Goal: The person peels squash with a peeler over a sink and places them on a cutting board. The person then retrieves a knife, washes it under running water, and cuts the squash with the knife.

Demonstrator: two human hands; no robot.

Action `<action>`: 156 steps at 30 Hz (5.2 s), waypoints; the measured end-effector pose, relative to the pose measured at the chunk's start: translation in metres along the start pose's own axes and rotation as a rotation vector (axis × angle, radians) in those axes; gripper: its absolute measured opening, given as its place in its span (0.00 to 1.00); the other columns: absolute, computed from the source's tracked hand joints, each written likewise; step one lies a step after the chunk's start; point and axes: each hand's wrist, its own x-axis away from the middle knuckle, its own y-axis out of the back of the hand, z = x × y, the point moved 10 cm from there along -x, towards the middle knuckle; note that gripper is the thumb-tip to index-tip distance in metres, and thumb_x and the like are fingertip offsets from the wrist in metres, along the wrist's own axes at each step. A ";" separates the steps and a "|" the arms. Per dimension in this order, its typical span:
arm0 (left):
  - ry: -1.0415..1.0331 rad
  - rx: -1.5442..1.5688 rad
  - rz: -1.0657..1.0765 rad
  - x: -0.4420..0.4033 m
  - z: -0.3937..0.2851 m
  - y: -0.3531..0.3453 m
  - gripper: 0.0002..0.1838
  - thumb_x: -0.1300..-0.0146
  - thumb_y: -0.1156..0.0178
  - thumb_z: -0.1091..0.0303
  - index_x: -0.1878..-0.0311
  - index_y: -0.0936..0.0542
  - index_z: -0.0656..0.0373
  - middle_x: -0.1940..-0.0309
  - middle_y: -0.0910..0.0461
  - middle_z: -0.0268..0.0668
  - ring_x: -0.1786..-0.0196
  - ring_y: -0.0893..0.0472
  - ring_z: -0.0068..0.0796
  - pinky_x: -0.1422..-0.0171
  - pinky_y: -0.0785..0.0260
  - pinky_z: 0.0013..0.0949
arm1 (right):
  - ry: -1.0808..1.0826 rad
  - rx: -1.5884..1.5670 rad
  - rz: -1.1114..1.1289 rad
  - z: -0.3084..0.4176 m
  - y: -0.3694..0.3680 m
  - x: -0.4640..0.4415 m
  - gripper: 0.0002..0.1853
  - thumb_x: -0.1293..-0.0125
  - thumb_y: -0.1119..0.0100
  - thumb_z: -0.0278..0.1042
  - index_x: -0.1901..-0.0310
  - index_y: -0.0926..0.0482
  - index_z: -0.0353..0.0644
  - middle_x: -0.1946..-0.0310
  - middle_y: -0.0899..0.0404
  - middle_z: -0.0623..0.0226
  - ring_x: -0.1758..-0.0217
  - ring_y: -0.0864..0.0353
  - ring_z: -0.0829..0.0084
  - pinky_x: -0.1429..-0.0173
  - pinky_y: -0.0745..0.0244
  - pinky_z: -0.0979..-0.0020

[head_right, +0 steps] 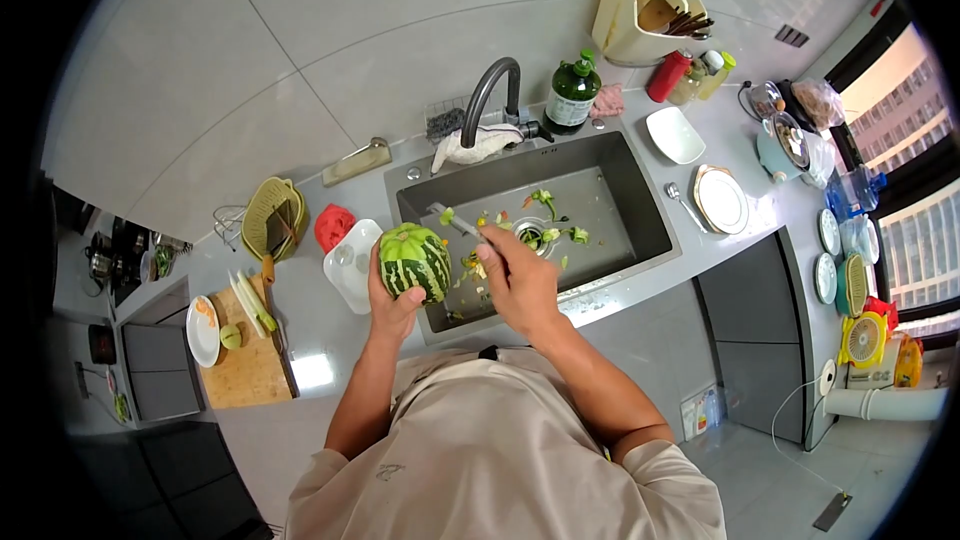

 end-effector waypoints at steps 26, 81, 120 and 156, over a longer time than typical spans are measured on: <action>0.283 0.489 -0.080 0.007 0.034 -0.003 0.40 0.27 0.28 0.53 0.18 0.33 0.58 0.30 0.20 0.41 0.29 0.17 0.41 0.24 0.21 0.48 | -0.111 0.177 0.059 -0.042 -0.015 0.001 0.13 0.15 0.38 0.44 0.38 0.17 0.48 0.67 0.11 0.54 0.63 0.09 0.45 0.59 0.18 0.49; 0.726 0.783 0.165 0.020 0.035 -0.038 0.39 0.20 0.43 0.37 0.20 0.25 0.59 0.31 0.16 0.54 0.38 0.13 0.71 0.45 0.11 0.66 | -0.004 0.245 0.056 -0.031 -0.001 -0.020 0.13 0.21 0.29 0.38 0.39 0.07 0.52 0.62 0.08 0.57 0.67 0.10 0.57 0.60 0.18 0.61; 0.691 0.601 0.018 0.019 0.048 -0.018 0.37 0.15 0.51 0.41 0.19 0.27 0.63 0.28 0.18 0.57 0.34 0.13 0.65 0.33 0.15 0.62 | -0.069 0.229 0.110 -0.029 -0.002 -0.021 0.13 0.21 0.29 0.38 0.39 0.08 0.49 0.61 0.08 0.56 0.67 0.11 0.61 0.60 0.18 0.63; 0.749 0.621 -0.068 0.016 0.042 -0.025 0.33 0.18 0.46 0.33 0.29 0.16 0.50 0.40 0.09 0.39 0.44 0.08 0.40 0.44 0.11 0.57 | 0.219 0.080 0.167 0.018 -0.009 -0.005 0.15 0.27 0.25 0.35 0.41 0.06 0.49 0.67 0.09 0.59 0.69 0.12 0.59 0.64 0.19 0.62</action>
